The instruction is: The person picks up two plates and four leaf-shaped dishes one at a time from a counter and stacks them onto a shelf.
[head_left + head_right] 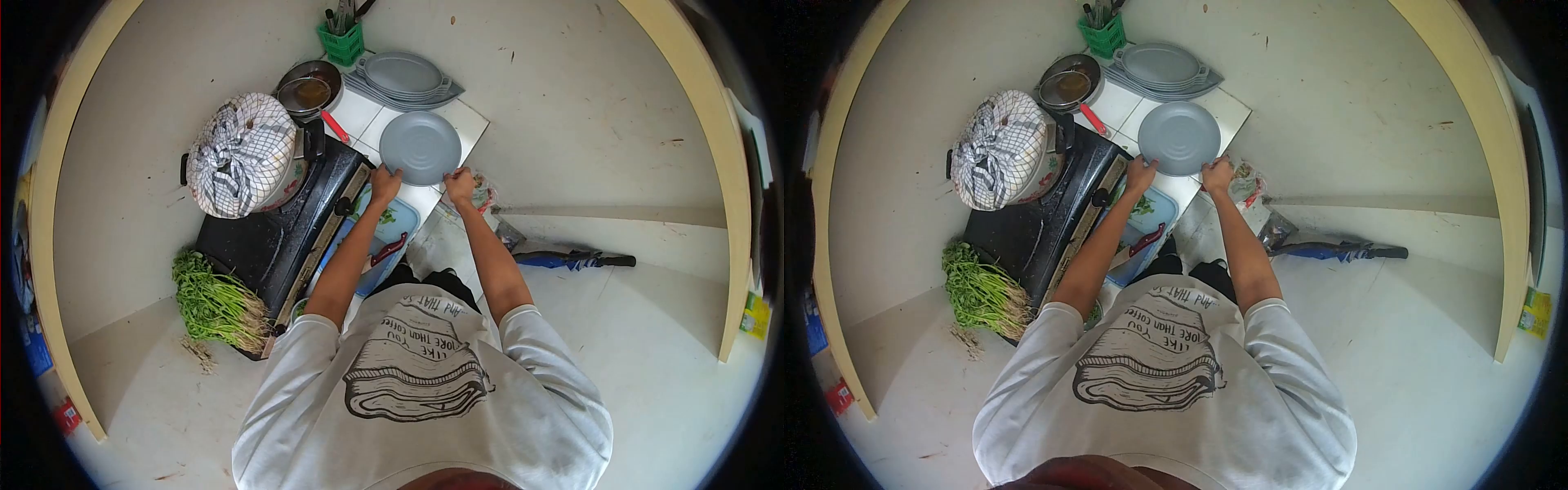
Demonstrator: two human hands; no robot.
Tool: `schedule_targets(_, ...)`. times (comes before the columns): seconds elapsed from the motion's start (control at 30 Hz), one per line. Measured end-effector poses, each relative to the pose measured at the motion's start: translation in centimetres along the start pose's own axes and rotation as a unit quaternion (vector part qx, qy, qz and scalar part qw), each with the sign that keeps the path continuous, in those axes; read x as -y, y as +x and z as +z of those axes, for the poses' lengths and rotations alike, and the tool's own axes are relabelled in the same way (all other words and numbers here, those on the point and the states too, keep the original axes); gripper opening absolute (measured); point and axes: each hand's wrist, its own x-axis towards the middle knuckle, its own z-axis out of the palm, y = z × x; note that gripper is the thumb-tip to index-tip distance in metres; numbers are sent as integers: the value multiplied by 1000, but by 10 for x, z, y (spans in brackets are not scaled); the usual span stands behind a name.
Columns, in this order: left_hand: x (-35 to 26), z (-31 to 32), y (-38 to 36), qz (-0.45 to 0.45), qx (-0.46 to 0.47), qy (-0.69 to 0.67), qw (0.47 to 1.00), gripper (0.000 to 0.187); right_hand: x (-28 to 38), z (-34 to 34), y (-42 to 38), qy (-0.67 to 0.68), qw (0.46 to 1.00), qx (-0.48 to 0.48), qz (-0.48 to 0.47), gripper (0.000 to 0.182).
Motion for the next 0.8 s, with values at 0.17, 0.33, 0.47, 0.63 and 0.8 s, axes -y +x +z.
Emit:
schedule_targets(0.17, -28, 1, -8, -49, -38, 40, 997, 52, -1, 12, 1, -41, 997, -65, 3, 36)
schedule_targets(0.33, -34, 6, -10, -83, -61, -1, 995, 61, 21, -3, -10, -44, 997, -53, 17, 34)
schedule_targets(0.47, -27, 11, -11, -85, -46, -16, 995, 62, 2, 1, -8, 8, 998, -52, 16, 32)
schedule_targets(0.63, -42, 13, -26, -104, -79, -62, 989, 59, 25, -24, -34, 133, 991, -9, 34, 31)
schedule_targets(0.8, -33, 9, -39, -9, -118, -35, 992, 49, 17, -50, -59, 280, 957, 57, 42, 34)
